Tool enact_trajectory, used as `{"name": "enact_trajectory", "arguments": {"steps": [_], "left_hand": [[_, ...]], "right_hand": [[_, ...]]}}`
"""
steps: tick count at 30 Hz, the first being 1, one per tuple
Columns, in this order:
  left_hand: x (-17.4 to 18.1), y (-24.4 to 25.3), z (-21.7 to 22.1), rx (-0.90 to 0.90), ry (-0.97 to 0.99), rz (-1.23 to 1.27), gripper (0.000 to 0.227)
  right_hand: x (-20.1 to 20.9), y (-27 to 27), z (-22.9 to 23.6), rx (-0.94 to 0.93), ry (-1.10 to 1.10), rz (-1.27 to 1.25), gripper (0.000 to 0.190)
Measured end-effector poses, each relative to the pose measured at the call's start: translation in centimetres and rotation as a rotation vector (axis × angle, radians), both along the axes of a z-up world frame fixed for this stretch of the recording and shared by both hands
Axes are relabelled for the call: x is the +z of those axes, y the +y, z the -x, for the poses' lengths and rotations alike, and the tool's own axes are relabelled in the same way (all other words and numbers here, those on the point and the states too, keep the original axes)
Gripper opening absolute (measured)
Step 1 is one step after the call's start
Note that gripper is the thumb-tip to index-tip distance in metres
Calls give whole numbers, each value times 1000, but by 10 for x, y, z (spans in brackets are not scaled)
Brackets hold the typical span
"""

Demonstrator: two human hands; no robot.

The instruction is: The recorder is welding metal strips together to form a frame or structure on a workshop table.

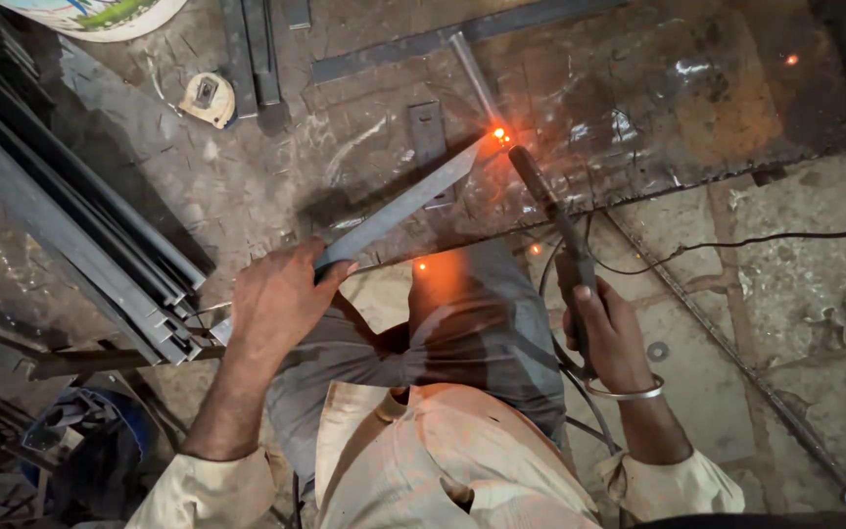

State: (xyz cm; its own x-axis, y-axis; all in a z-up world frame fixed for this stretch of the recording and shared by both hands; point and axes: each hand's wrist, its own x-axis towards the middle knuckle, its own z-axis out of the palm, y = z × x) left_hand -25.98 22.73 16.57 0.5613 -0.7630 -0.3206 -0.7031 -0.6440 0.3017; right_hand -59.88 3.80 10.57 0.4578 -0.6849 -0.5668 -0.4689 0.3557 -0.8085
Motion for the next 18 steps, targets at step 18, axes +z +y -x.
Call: {"name": "enact_trajectory", "arguments": {"steps": [18], "left_hand": [[-3, 3, 1, -13, -17, 45, 40]], "right_hand": [[13, 1, -12, 33, 12, 10, 45]]}}
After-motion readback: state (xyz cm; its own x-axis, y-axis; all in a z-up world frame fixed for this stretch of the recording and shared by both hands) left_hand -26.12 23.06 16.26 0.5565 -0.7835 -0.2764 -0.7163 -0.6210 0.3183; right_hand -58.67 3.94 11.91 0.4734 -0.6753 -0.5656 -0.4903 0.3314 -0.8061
